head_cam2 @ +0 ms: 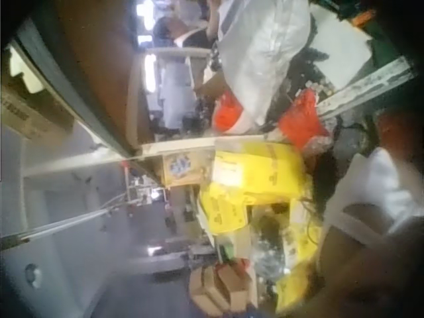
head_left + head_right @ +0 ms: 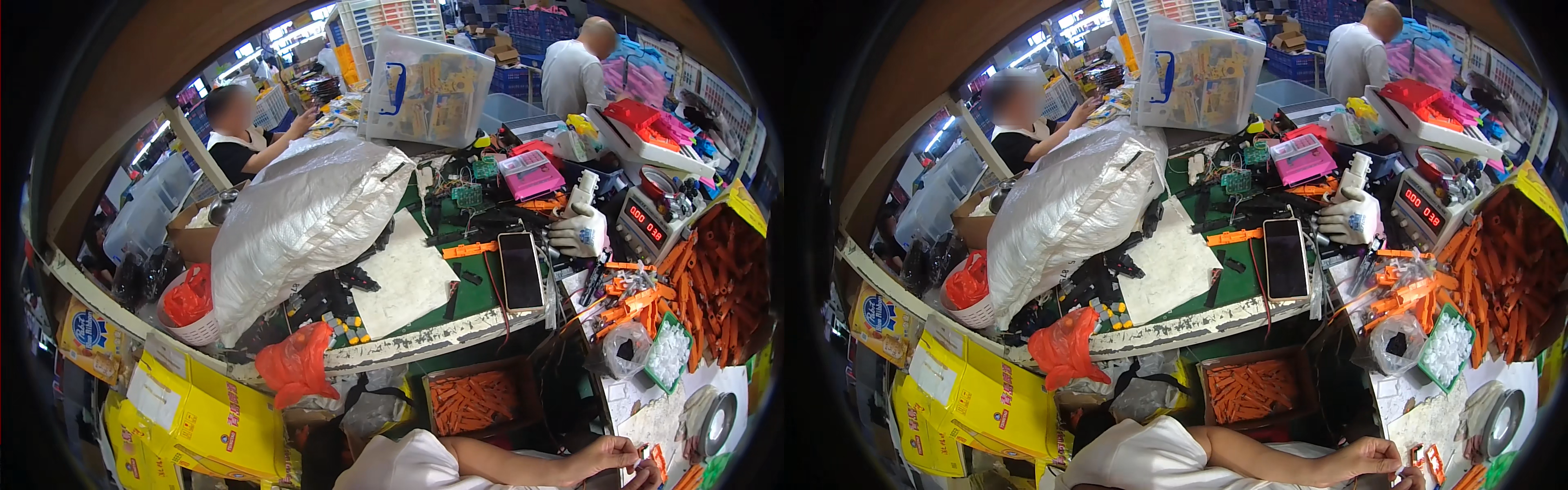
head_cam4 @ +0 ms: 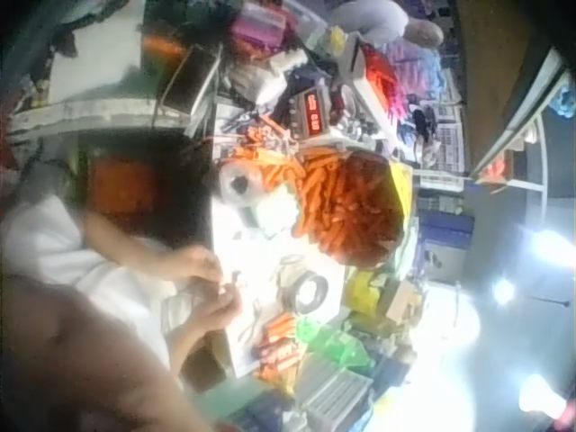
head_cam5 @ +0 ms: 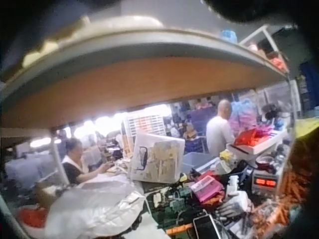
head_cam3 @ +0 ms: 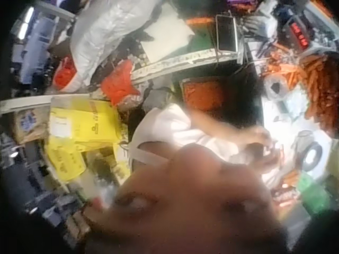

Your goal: The person assembles small orange plastic components by inserting white cylindrical pieces into them. They use a screwdriver to adjust internal parts and a pair of pliers to manipulate the assembly. The person works at a cluttered table, handling the components one by one and placing finished units on the surface.

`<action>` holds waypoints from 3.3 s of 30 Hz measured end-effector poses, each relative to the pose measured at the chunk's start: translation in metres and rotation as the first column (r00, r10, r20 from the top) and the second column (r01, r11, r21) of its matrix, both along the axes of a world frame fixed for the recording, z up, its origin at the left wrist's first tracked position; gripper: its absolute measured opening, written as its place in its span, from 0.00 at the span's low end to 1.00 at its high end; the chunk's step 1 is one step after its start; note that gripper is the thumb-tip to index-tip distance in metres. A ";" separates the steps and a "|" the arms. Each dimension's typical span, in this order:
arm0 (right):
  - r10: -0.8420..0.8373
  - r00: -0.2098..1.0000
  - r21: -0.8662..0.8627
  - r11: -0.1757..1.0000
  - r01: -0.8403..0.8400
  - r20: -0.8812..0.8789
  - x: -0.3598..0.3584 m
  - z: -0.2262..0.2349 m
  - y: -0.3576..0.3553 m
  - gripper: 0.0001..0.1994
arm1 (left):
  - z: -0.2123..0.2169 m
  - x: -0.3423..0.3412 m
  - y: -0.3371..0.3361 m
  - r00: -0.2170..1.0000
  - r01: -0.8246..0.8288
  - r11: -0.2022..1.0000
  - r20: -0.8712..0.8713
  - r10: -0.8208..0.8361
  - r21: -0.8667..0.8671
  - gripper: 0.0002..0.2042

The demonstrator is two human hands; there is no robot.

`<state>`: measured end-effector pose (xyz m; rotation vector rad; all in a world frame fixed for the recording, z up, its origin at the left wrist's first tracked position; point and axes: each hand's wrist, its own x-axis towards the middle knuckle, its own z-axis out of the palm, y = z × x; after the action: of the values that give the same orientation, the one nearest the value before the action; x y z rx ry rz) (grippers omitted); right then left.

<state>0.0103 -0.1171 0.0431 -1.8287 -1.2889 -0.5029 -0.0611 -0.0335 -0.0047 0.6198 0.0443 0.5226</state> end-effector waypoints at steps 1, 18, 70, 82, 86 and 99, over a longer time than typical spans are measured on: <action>-0.006 0.997 0.012 1.000 0.007 -0.076 -0.005 0.004 0.002 0.07 | 0.001 -0.001 0.001 1.000 0.001 1.000 -0.007 -0.001 0.007 0.12; 0.028 0.996 -0.039 0.999 -0.031 -0.081 -0.009 0.008 0.002 0.09 | -0.007 0.001 -0.001 0.999 -0.025 0.999 0.022 0.026 -0.021 0.12; 0.110 0.920 0.222 0.975 -0.026 -0.375 0.052 0.009 -0.064 0.05 | 0.052 0.045 -0.058 0.971 0.121 0.982 -0.188 -0.147 -0.143 0.07; 0.324 0.038 0.321 0.945 -0.054 -0.945 0.068 -0.002 -0.064 0.08 | 0.015 0.036 -0.040 0.927 0.191 0.927 -0.251 -0.278 -0.323 0.05; 0.158 0.593 0.110 0.987 -0.116 -0.789 0.060 -0.011 -0.062 0.10 | 0.007 0.035 -0.041 0.924 0.099 0.938 -0.320 -0.210 -0.332 0.05; 0.006 0.851 -0.103 0.992 -0.071 -0.525 0.077 -0.023 -0.037 0.07 | -0.010 0.052 -0.032 0.897 -0.020 0.998 -0.441 0.044 0.060 0.07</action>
<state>0.0874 -0.1545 0.0205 -1.8573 -0.9853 0.1078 -0.0088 -0.0653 -0.0145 0.7838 0.4745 0.4061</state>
